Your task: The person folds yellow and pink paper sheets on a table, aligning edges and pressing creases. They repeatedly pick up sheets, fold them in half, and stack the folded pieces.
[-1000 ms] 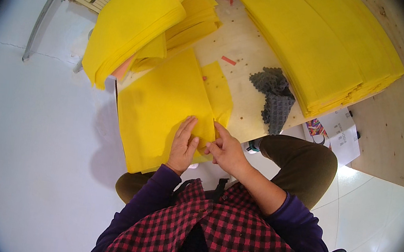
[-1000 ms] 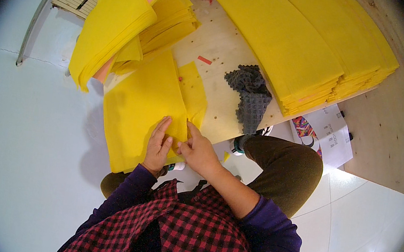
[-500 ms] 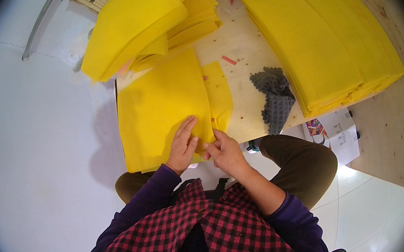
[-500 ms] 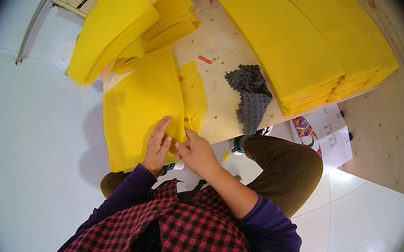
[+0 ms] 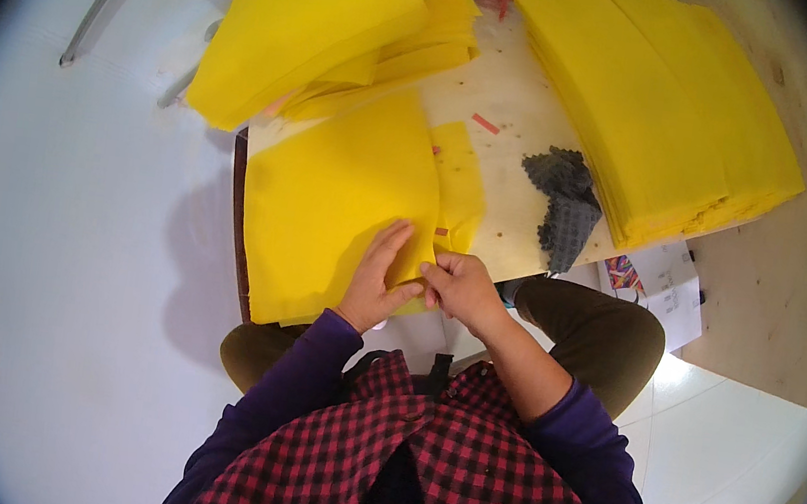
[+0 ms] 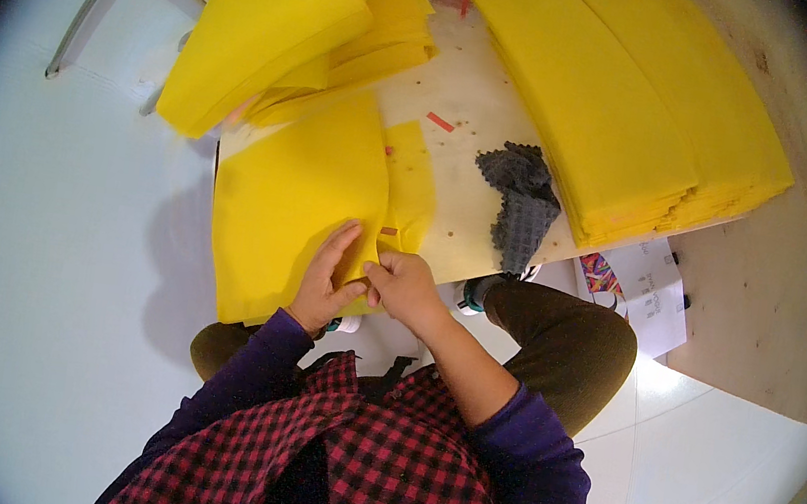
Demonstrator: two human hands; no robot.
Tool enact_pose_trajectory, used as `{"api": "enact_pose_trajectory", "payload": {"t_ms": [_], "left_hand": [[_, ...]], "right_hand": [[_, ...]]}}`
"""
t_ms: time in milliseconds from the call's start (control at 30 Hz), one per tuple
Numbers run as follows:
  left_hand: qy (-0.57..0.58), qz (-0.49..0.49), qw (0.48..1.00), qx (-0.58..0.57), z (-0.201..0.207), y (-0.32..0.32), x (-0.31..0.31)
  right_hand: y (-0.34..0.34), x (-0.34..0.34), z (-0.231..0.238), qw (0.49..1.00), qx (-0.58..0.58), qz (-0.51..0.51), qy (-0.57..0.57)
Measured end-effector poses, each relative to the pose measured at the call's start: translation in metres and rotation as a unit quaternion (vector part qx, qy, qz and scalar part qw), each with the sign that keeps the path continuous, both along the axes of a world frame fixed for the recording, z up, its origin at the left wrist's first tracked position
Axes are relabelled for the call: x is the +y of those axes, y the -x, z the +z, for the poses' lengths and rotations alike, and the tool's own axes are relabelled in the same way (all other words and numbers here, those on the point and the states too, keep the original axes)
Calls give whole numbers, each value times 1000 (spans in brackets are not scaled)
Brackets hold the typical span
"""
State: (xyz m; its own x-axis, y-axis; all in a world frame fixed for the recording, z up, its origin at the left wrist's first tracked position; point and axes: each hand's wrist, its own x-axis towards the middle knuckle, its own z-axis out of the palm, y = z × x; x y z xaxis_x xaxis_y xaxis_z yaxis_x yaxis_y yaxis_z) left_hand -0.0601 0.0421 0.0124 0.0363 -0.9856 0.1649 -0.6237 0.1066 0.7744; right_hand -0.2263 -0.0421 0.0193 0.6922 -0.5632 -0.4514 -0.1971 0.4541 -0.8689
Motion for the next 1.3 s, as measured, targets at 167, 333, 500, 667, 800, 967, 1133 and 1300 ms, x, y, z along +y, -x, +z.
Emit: {"api": "enact_pose_trajectory", "payload": {"t_ms": [167,333,500,667,800,967,1133,1300], "left_hand": [[0,-10,1000,-24,-5,-6,0],[3,0,1000,-10,-14,-8,1],[-28,48,992,117,-17,-9,4],[-4,27,995,99,-16,-10,4],[4,10,998,65,-10,-10,3],[-33,63,993,-96,4,-15,26],[-87,169,953,-237,14,-49,85],[-80,297,912,-272,11,-96,148]], "right_hand": [[-9,-3,8,997,12,5,80],[-11,-8,9,994,14,9,104],[-5,-29,10,952,35,-100,287],[-15,-42,8,898,7,-27,439],[-34,-45,3,838,17,43,543],[-36,-48,2,878,37,59,474],[-38,-52,2,936,53,39,346],[-39,-53,-3,975,-10,3,221]]}}
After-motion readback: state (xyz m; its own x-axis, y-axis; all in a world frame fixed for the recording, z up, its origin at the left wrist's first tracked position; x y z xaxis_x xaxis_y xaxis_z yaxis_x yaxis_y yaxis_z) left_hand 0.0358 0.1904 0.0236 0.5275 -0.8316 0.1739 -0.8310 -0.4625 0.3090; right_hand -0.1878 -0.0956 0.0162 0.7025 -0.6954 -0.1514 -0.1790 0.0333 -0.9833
